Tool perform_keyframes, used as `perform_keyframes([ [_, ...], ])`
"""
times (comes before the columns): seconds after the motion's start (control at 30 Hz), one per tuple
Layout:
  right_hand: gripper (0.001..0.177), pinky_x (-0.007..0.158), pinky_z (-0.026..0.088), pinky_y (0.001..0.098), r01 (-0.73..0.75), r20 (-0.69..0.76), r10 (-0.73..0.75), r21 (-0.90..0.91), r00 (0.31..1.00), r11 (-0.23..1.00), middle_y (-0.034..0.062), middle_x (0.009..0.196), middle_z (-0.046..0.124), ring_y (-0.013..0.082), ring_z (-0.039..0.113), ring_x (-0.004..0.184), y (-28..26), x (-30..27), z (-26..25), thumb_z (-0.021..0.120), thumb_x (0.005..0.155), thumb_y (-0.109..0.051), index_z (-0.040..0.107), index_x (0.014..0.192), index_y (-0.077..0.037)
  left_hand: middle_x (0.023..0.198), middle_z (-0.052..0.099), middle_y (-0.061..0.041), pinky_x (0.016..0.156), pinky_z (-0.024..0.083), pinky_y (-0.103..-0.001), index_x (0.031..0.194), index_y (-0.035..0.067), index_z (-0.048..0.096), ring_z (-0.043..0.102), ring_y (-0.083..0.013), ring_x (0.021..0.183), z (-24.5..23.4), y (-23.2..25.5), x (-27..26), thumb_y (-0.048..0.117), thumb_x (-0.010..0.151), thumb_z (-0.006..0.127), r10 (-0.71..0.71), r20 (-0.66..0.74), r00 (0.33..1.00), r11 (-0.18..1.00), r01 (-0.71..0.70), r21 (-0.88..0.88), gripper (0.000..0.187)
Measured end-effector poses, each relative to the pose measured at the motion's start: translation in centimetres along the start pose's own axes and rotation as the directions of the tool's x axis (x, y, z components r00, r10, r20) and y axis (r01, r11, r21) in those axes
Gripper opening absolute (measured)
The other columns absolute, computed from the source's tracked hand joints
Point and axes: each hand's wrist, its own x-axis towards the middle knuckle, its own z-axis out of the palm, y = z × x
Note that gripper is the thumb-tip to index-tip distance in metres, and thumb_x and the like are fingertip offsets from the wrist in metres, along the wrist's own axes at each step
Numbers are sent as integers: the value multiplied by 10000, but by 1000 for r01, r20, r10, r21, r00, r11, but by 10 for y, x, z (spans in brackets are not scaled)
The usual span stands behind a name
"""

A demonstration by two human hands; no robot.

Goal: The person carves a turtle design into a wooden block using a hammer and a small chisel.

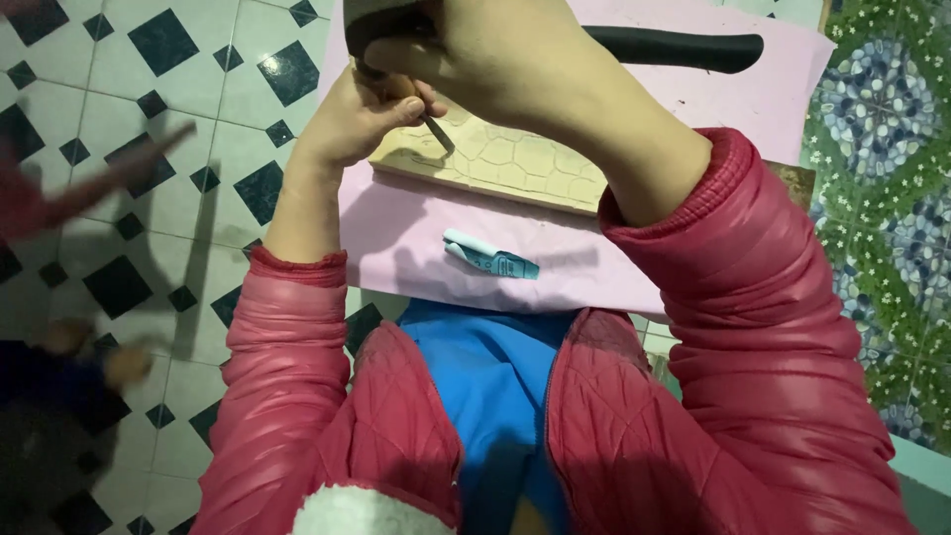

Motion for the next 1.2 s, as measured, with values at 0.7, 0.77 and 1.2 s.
perform_keyframes([
  [0.7,130,521,360,367,-2,-24,-2,-164,1000,986,14,807,629,205,544,688,-2,-2,3,651,1001,-193,649,878,-151,998,660,-101,913,631,-383,852,80,544,748,-276,1076,6,-2,3,72,984,679,0,-16,1000,998,1,70,189],
  [0.77,170,562,459,361,-39,-40,35,-83,999,996,49,912,755,217,671,760,-12,-17,-7,666,1078,-244,770,998,-137,1106,645,-96,938,628,-368,937,88,543,738,-265,1091,11,5,-8,88,1013,653,12,-27,1000,999,-11,46,134],
  [1.2,288,777,579,300,5,-244,68,287,967,958,196,1223,720,224,671,883,17,-149,-4,742,1047,-15,643,1307,59,1037,625,-51,891,590,-322,1104,136,536,657,-186,931,63,-1,-56,166,967,780,224,-422,878,957,-117,264,281],
])
